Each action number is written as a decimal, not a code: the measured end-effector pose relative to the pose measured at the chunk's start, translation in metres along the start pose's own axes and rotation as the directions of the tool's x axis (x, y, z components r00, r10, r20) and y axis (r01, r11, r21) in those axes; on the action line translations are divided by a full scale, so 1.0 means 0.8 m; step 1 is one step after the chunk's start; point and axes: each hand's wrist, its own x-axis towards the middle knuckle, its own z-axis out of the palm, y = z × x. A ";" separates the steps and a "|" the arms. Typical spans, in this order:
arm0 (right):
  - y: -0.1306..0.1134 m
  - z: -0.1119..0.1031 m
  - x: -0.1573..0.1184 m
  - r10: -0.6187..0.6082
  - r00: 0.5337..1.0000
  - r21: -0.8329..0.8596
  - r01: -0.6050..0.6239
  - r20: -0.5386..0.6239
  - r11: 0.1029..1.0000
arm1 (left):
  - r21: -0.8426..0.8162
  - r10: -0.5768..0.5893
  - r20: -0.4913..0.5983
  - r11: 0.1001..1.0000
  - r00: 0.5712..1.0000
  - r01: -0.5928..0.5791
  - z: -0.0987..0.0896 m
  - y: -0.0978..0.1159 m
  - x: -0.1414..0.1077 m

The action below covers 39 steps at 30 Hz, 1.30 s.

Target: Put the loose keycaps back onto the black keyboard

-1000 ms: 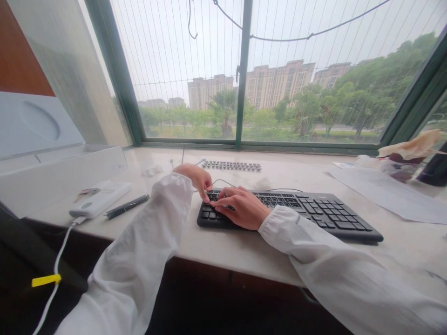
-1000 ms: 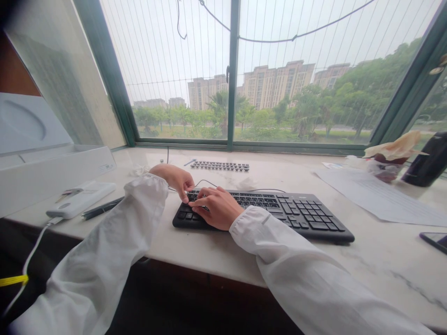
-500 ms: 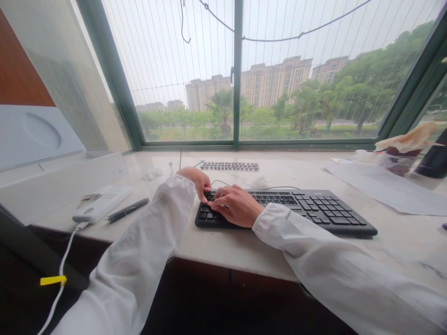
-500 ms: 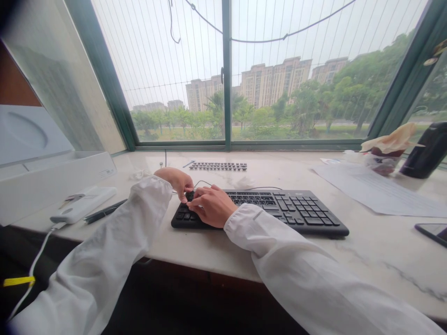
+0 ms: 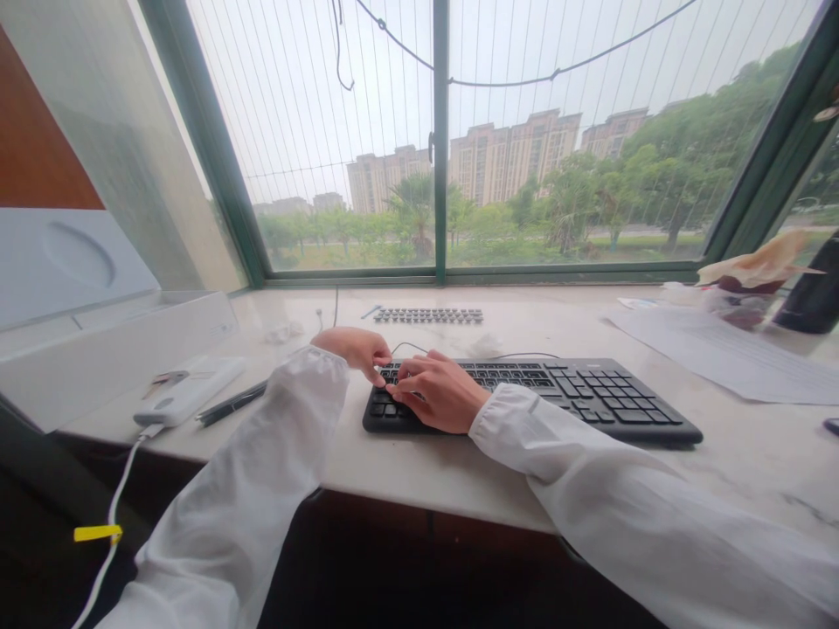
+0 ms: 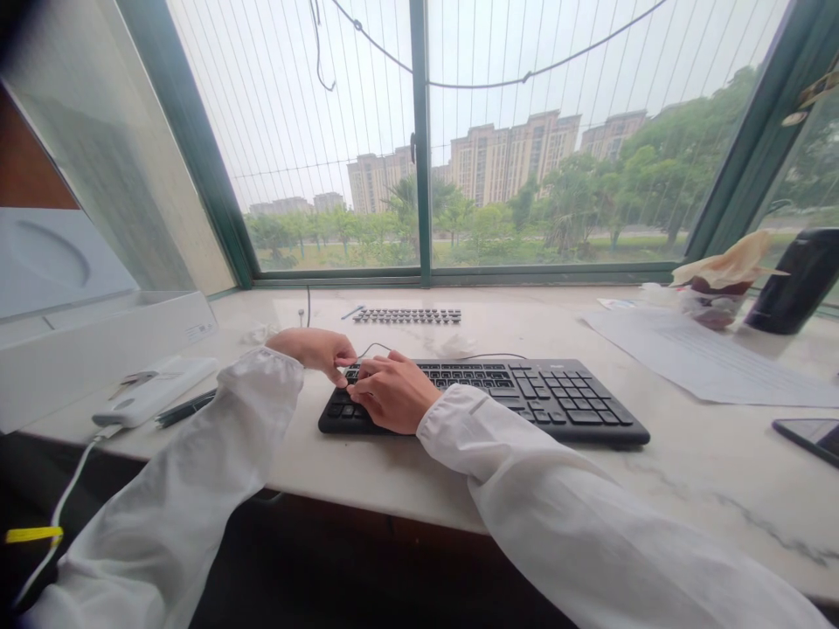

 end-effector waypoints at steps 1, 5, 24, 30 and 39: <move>-0.001 0.000 0.000 -0.003 1.000 -0.003 0.003 -0.001 1.000 | -0.008 0.008 -0.005 1.000 1.000 -0.008 0.001 -0.001 -0.002; -0.002 -0.001 0.000 -0.012 1.000 -0.013 0.012 -0.008 1.000 | -0.011 0.038 -0.028 0.999 0.999 -0.038 0.006 0.001 -0.010; -0.003 -0.003 0.002 0.022 0.999 0.012 -0.022 0.033 1.000 | -0.132 0.154 0.000 0.979 0.988 -0.152 0.010 -0.006 -0.005; -0.006 -0.008 0.005 0.046 0.997 0.011 -0.047 0.056 0.999 | -0.155 0.164 0.019 0.975 0.986 -0.159 0.009 -0.006 -0.007; -0.007 -0.011 0.007 0.051 0.996 -0.016 -0.050 0.076 0.999 | -0.190 0.189 -0.027 0.963 0.982 -0.191 0.019 -0.008 -0.012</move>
